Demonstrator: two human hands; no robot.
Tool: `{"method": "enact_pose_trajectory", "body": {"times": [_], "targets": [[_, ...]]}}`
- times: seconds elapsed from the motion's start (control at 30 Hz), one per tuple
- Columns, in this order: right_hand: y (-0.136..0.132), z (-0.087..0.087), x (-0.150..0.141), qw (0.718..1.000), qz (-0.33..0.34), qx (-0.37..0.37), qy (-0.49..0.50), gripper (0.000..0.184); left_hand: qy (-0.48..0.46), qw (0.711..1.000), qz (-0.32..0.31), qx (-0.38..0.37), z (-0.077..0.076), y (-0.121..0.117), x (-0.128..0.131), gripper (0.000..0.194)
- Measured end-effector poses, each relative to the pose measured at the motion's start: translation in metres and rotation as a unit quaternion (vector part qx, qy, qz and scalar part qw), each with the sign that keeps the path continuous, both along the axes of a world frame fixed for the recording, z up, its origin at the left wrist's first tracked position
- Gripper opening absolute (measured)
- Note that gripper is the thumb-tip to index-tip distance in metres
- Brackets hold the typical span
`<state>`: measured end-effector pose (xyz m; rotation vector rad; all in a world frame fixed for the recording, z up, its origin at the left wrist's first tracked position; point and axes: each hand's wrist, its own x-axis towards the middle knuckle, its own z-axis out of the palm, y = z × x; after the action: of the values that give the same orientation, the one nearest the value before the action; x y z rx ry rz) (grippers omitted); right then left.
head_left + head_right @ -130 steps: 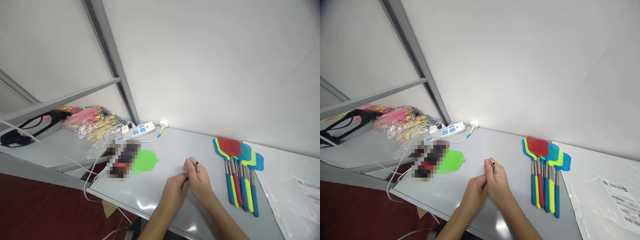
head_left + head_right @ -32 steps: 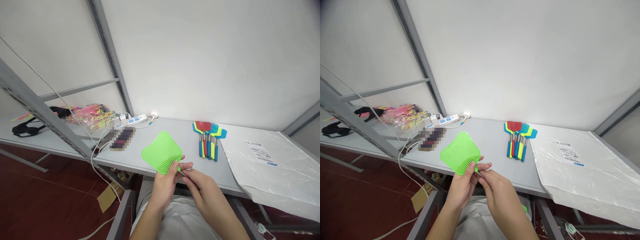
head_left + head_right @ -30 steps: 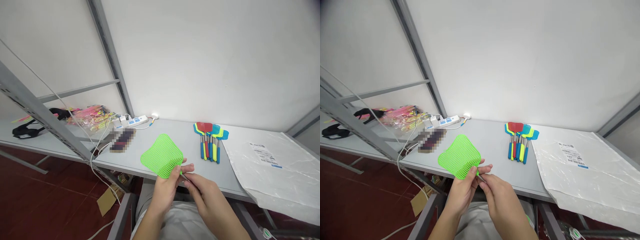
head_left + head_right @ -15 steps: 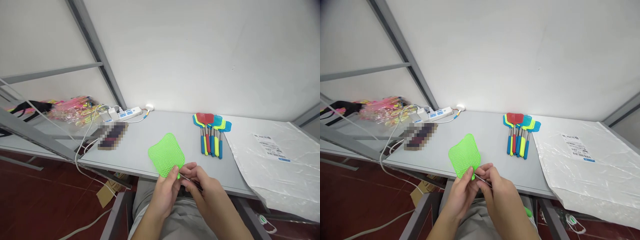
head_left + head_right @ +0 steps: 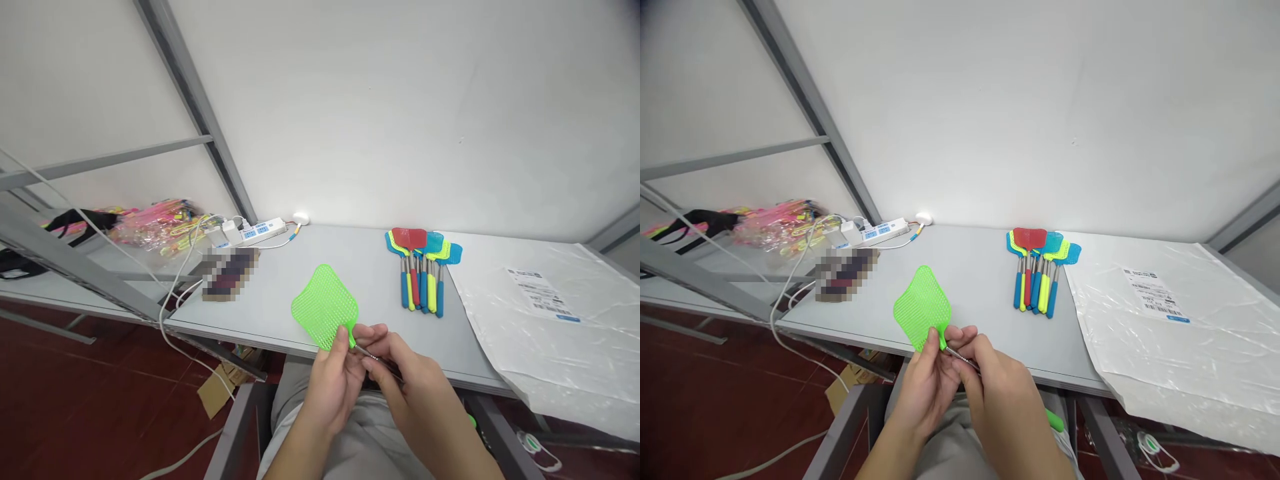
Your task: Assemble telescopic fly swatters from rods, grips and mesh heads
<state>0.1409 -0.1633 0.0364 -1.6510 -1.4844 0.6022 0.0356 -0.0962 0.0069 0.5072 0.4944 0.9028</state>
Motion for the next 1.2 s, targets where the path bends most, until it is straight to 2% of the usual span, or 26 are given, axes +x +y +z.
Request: {"method": "enact_pose_trajectory", "body": {"times": [0.23, 0.47, 0.67, 0.83, 0.93, 1.0, 1.07, 1.2], "targets": [[-0.001, -0.003, -0.002, 1.000, -0.012, 0.005, -0.016, 0.024, 0.033, 0.999, 0.024, 0.036, 0.002, -0.002, -0.001, 0.033], [-0.001, -0.003, -0.002, 0.999, -0.031, -0.009, -0.028, 0.021, 0.054, 0.995, 0.022, 0.085, -0.001, -0.002, 0.000, 0.031], [0.002, 0.003, -0.001, 0.998, -0.046, -0.026, -0.019, 0.020, 0.032, 0.997, -0.004, 0.064, -0.005, -0.010, 0.008, 0.032], [0.003, 0.002, 0.000, 1.000, -0.001, -0.022, -0.009, 0.019, 0.001, 0.998, 0.064, 0.020, 0.003, -0.010, 0.012, 0.032], [-0.001, -0.001, 0.007, 0.995, -0.015, -0.003, -0.101, 0.026, -0.010, 0.991, 0.134, -0.007, 0.012, 0.001, 0.003, 0.030], [-0.003, 0.000, 0.011, 0.984, -0.003, -0.023, -0.176, 0.018, -0.004, 0.985, 0.171, 0.003, 0.017, 0.011, -0.008, 0.029], [-0.003, 0.001, 0.011, 0.974, 0.036, -0.042, -0.219, 0.020, 0.006, 0.982, 0.184, 0.030, 0.022, 0.018, -0.019, 0.029], [-0.002, 0.003, 0.000, 0.972, 0.063, -0.014, -0.227, 0.026, 0.011, 0.980, 0.190, 0.061, 0.026, 0.022, -0.025, 0.032]]}}
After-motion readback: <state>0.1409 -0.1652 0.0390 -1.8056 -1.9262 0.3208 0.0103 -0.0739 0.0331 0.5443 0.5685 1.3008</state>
